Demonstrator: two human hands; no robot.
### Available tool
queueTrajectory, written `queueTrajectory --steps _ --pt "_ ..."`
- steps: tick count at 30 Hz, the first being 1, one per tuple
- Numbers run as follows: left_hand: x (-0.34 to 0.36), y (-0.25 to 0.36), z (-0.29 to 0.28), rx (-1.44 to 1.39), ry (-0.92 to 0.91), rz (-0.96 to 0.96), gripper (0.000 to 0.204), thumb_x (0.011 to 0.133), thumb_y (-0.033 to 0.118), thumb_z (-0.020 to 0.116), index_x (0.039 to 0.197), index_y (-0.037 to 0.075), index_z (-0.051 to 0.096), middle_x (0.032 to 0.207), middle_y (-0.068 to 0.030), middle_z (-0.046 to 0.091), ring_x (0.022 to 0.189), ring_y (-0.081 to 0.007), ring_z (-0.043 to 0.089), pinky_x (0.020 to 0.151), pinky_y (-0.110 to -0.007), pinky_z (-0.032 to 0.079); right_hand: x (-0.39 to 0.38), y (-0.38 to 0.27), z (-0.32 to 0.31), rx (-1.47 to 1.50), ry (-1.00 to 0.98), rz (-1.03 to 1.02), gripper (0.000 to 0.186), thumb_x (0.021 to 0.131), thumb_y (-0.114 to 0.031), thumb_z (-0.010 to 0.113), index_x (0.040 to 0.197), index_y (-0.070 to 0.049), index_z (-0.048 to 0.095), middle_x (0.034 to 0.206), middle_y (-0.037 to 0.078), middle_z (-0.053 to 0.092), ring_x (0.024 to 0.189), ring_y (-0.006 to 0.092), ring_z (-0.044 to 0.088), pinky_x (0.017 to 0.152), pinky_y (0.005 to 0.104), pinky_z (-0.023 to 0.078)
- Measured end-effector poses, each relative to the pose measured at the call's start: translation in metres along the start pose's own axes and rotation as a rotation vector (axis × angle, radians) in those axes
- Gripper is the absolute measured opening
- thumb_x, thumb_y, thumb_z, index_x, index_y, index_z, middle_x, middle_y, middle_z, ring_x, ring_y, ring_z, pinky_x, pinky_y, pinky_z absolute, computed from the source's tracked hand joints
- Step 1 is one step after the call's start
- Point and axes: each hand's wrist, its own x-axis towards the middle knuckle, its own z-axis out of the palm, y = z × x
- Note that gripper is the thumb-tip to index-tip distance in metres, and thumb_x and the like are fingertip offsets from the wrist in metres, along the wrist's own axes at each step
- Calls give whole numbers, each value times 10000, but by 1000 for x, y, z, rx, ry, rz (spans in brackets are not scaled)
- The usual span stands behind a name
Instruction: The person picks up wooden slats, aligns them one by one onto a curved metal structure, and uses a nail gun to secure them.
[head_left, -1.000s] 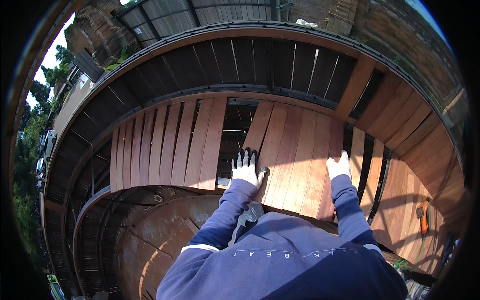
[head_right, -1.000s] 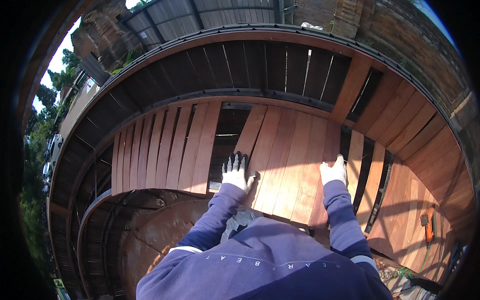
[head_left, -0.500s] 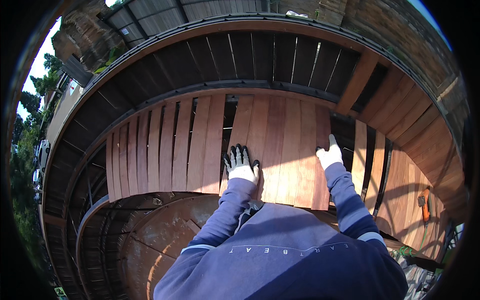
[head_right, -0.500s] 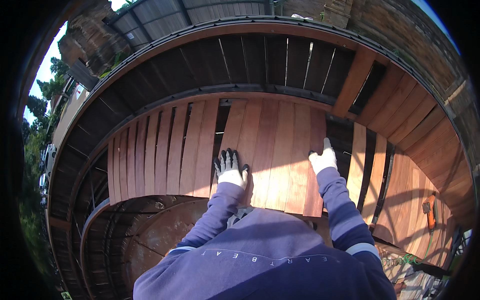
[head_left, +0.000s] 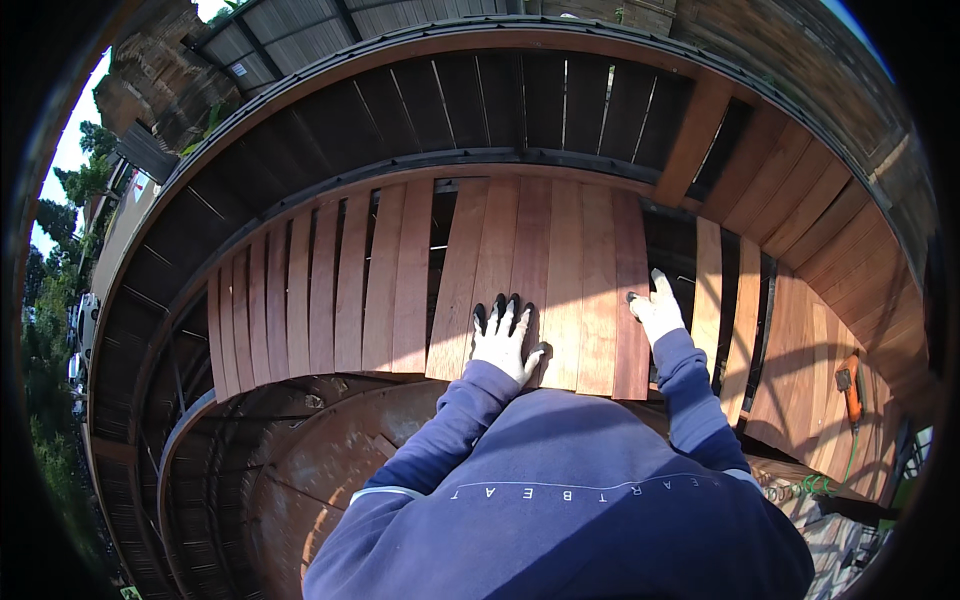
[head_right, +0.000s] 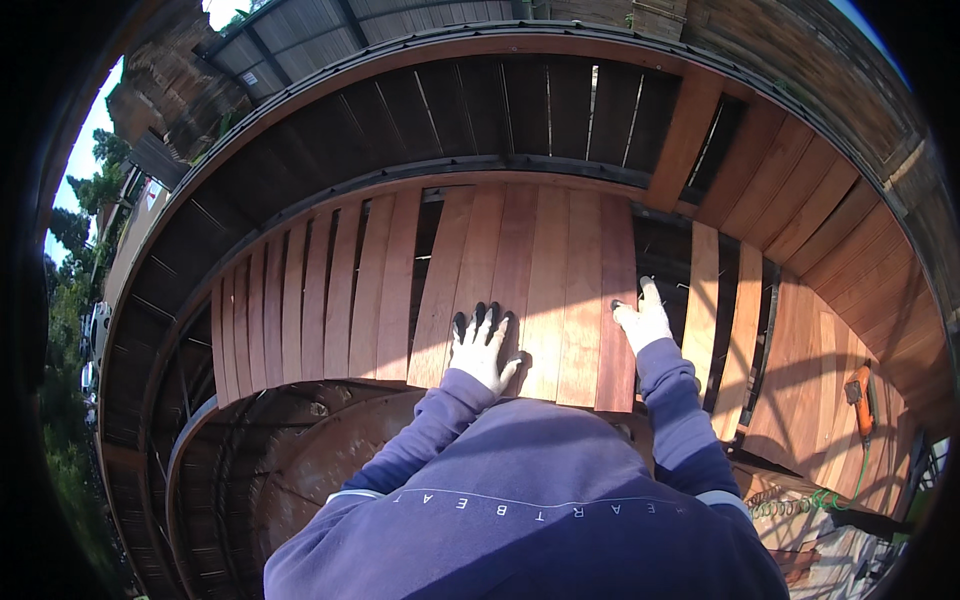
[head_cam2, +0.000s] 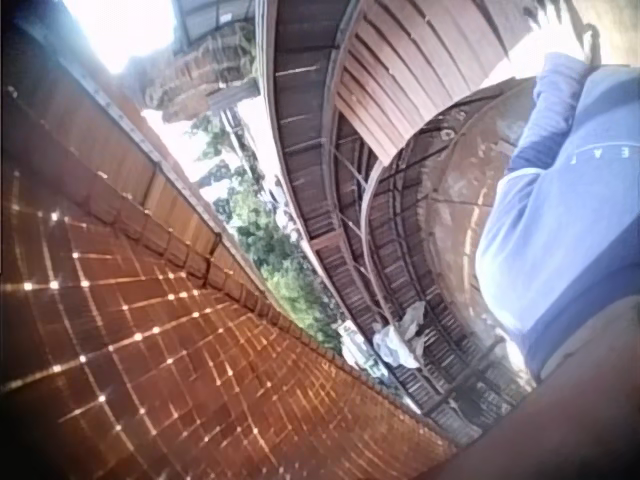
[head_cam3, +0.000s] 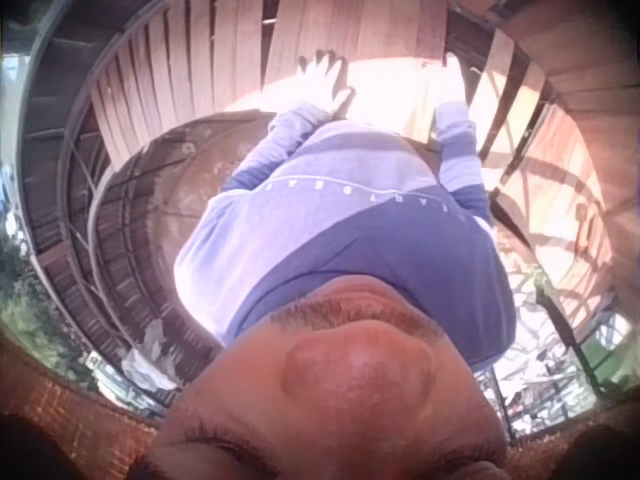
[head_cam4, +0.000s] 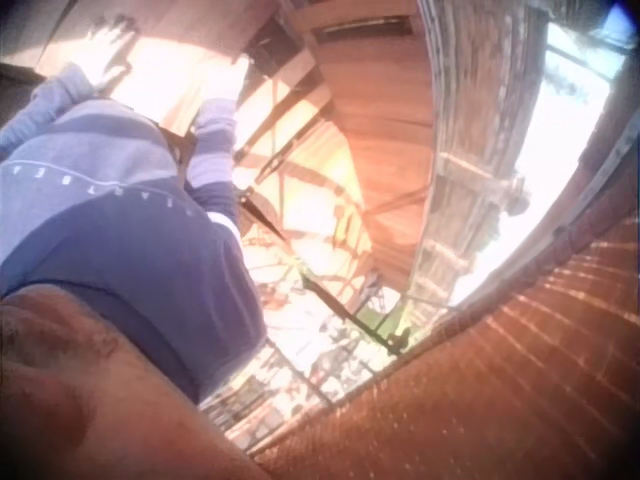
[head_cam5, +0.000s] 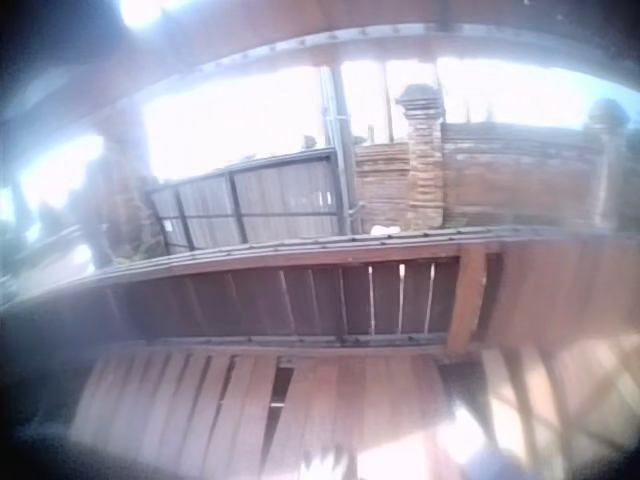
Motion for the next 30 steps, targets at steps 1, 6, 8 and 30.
queueTrajectory --steps 1,6,8,30 --pt "-10 7 -1 -12 -34 32 703 897 472 527 1448 63 373 1523 -196 299 1440 -371 205 1168 -565 60 -18 0 4 -54 -18 55 722 858 -61 635 1473 14 265 1017 107 628 824 125 600 744 250 507" --pt "-9 16 -2 -47 34 -13 691 894 479 519 1449 91 378 1525 -150 316 1441 -324 221 1173 -543 83 -19 15 -13 274 -232 81 388 820 -52 584 1196 38 554 878 23 560 731 91 487 687 236 437" --pt "-10 16 -4 -54 35 2 690 889 474 528 1445 90 384 1520 -147 325 1440 -324 224 1173 -543 86 -19 17 -15 189 -166 26 319 832 -29 574 1144 33 546 832 12 547 719 90 504 689 240 443" --pt "-15 7 0 -262 224 -33 527 905 350 580 1323 39 503 1390 -174 478 1344 -347 385 1141 -507 214 -51 -21 45 -380 105 -369 475 792 -3 685 1252 -23 565 1222 123 592 1031 222 627 855 303 537"
